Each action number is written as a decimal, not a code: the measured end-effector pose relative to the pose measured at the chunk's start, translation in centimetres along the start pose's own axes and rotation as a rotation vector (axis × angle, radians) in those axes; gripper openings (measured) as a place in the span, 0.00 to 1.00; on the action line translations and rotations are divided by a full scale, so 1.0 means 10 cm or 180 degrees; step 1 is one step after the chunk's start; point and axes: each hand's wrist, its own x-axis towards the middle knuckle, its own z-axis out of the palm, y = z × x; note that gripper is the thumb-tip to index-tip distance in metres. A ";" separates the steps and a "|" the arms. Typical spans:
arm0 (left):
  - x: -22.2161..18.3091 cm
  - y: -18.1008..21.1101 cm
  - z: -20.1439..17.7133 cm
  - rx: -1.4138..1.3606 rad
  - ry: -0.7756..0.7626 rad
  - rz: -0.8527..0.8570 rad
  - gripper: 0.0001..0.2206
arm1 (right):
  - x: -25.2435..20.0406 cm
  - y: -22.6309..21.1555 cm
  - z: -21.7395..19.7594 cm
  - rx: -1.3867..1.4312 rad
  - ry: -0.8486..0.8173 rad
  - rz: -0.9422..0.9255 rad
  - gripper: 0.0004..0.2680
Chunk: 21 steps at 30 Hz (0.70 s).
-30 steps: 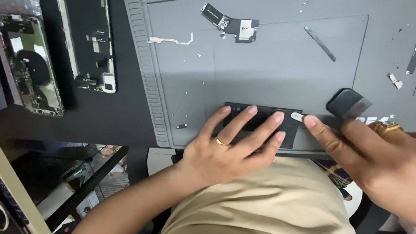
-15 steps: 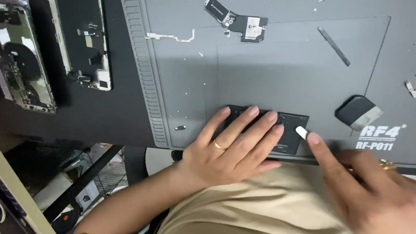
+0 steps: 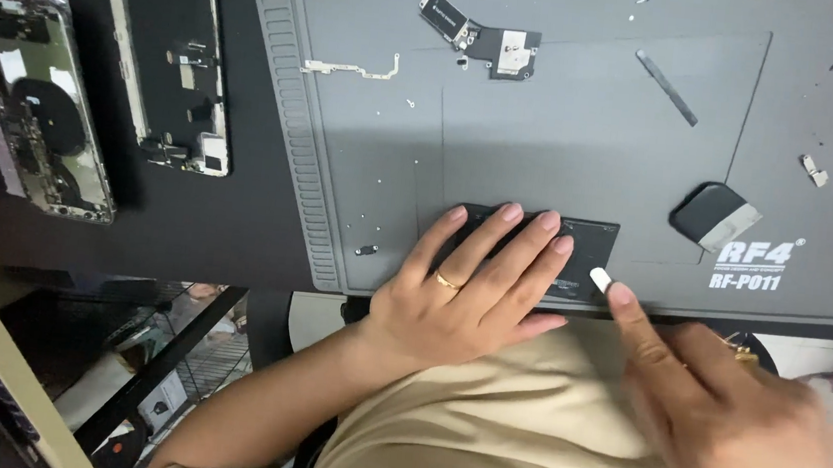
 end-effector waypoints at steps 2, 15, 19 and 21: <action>0.00 0.00 0.01 -0.0010 0.0038 -0.0018 0.29 | 0.02 -0.03 -0.01 0.0033 0.0092 0.0104 0.21; -0.03 -0.02 -0.04 0.0064 -0.0171 0.0080 0.32 | 0.10 0.01 -0.06 -0.0660 -0.0160 -0.0361 0.29; -0.02 -0.01 -0.02 -0.0013 -0.0064 0.0072 0.30 | 0.22 0.27 -0.12 -0.0819 -0.0338 -0.0758 0.34; -0.02 -0.02 -0.04 -0.0082 -0.0038 0.0012 0.28 | 0.33 0.37 -0.13 -0.0574 0.0013 -0.1060 0.28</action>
